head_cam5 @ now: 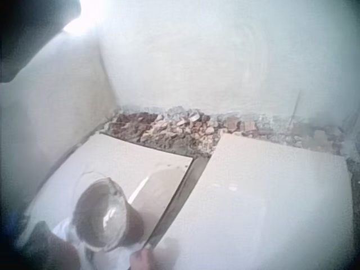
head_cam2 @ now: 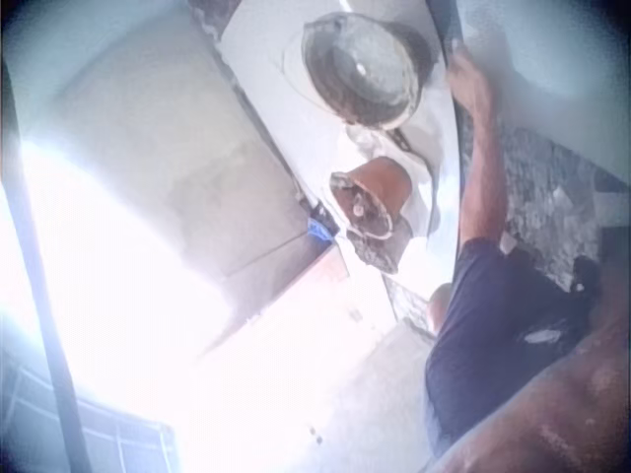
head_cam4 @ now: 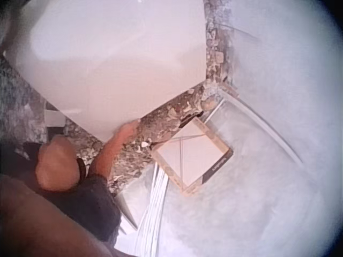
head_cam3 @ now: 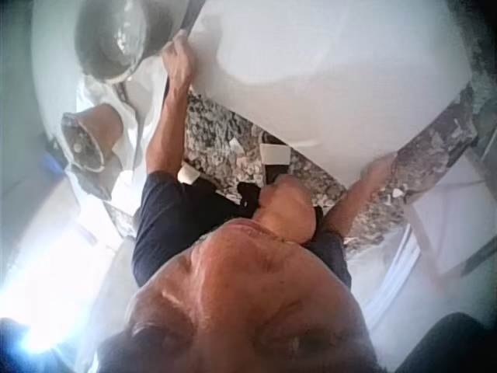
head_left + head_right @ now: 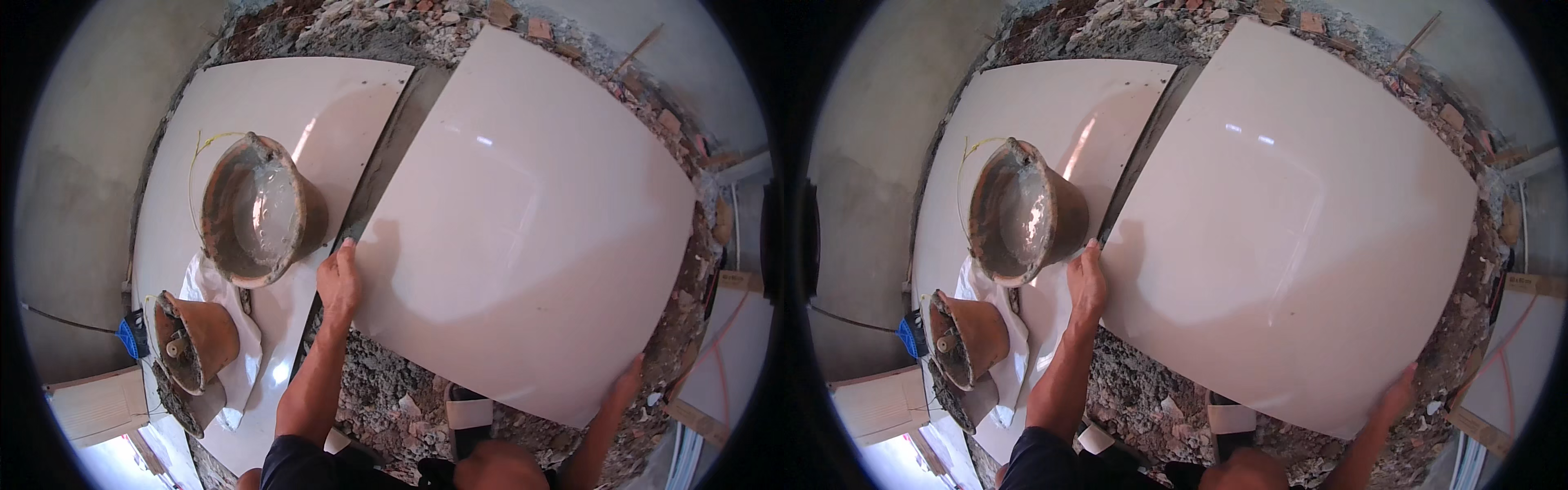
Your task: The person spreads cement on the floor using a trowel, places a large white tile onto the cement, and taps it with a rubber mallet to level it. They then use a string line and hammer to adjust alignment.
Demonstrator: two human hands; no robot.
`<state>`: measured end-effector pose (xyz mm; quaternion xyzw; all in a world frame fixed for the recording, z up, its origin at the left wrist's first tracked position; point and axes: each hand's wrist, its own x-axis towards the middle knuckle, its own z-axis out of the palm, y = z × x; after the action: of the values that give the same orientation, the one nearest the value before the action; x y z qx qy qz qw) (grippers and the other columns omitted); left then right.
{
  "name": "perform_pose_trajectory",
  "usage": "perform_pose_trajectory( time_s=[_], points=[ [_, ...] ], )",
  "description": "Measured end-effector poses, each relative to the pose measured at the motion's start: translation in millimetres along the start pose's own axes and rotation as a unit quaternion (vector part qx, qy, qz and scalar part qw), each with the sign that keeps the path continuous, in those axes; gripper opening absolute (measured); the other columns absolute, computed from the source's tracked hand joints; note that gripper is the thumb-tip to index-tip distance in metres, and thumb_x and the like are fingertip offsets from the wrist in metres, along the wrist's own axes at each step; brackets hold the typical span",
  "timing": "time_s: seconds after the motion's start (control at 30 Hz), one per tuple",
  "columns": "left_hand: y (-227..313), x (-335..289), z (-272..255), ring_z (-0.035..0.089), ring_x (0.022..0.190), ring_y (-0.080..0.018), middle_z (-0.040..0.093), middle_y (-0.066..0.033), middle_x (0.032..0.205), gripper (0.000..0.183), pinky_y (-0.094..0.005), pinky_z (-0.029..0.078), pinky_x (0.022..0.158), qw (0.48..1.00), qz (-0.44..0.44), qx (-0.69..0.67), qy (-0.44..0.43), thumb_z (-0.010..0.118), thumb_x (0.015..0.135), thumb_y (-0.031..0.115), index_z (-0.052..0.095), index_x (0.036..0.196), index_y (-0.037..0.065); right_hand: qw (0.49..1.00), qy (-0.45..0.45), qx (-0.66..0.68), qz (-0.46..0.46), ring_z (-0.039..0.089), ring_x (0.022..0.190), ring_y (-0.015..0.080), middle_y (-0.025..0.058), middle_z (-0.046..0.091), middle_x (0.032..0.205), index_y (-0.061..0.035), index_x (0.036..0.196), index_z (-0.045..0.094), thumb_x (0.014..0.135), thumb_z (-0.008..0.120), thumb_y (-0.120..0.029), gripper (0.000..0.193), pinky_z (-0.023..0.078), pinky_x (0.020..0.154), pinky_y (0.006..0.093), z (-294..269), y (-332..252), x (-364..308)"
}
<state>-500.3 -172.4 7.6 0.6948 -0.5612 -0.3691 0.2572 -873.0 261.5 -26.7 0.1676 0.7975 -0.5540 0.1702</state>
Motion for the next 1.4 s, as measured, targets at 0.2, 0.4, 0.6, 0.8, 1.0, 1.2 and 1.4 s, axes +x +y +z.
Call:
perform_pose_trajectory(
  time_s=[0.2,0.4,0.6,0.8,1.0,1.2,1.4],
  points=[
    [-38.2,39.3,4.6,0.061,0.101,-0.0371,0.064,-0.0296,0.098,0.063,-0.0417,0.043,0.090,0.998,-0.003,0.045,0.045,0.047,0.091,0.050,0.065,0.099,-0.009,0.999,-0.039,-0.014,-0.027,0.056,0.113,0.0260,0.0159,0.058,0.127,0.0096,0.128,0.052,0.097,0.052,-0.044,0.062,0.041,0.099,0.0362,67.8,-2.1,8.8],
    [-63.8,75.2,10.1,0.044,0.129,-0.0340,0.051,-0.0202,0.137,0.059,-0.0386,0.031,0.107,0.999,-0.026,-0.028,0.028,0.050,0.095,0.046,0.055,0.127,-0.002,0.996,-0.038,-0.067,-0.050,0.059,0.107,0.0254,0.0165,0.061,0.121,0.0107,0.124,0.055,0.096,0.054,-0.042,0.060,0.042,0.096,0.0358,115.2,-19.7,-2.2],
    [-86.1,90.7,17.1,0.044,0.130,-0.0335,0.052,-0.0189,0.137,0.059,-0.0370,0.030,0.109,0.998,-0.063,0.009,0.009,0.051,0.095,0.046,0.053,0.130,-0.001,0.992,-0.024,-0.102,-0.072,0.058,0.108,0.0251,0.0167,0.061,0.122,0.0106,0.125,0.055,0.096,0.054,-0.040,0.058,0.042,0.096,0.0352,130.9,-22.4,-0.2],
    [-102.7,96.5,15.3,0.040,0.132,-0.0372,0.048,-0.0225,0.140,0.067,-0.0388,0.029,0.109,0.994,-0.107,0.014,0.006,0.046,0.095,0.051,0.049,0.134,-0.003,0.989,-0.023,-0.122,-0.078,0.059,0.107,0.0250,0.0168,0.061,0.120,0.0109,0.124,0.056,0.096,0.054,-0.041,0.059,0.043,0.095,0.0353,137.0,-21.6,2.2],
    [-117.1,101.1,18.2,0.039,0.133,-0.0399,0.044,-0.0258,0.142,0.071,-0.0406,0.028,0.110,0.996,-0.091,-0.024,-0.011,0.042,0.095,0.053,0.048,0.135,-0.006,0.988,-0.025,-0.132,-0.069,0.059,0.109,0.0260,0.0171,0.061,0.121,0.0110,0.123,0.056,0.095,0.053,-0.044,0.062,0.042,0.096,0.0359,139.7,-18.3,-2.2],
    [-127.3,101.7,17.4,0.051,0.122,-0.0407,0.056,-0.0260,0.129,0.064,-0.0422,0.038,0.102,0.996,-0.084,0.006,0.015,0.046,0.095,0.051,0.056,0.127,-0.004,0.984,-0.028,-0.162,-0.066,0.058,0.110,0.0262,0.0173,0.061,0.122,0.0100,0.125,0.056,0.096,0.051,-0.047,0.065,0.042,0.097,0.0363,138.1,-12.6,4.7],
    [-133.8,77.2,-3.7,0.063,0.090,-0.0455,0.067,-0.0254,0.088,0.047,-0.0486,0.049,0.080,0.987,0.060,0.152,-0.017,0.048,0.095,0.045,0.070,0.099,0.003,0.980,-0.081,-0.171,-0.065,0.058,0.111,0.0265,0.0174,0.060,0.124,0.0103,0.126,0.054,0.098,0.048,-0.049,0.066,0.042,0.098,0.0363,134.8,-15.8,14.7]
  ],
)
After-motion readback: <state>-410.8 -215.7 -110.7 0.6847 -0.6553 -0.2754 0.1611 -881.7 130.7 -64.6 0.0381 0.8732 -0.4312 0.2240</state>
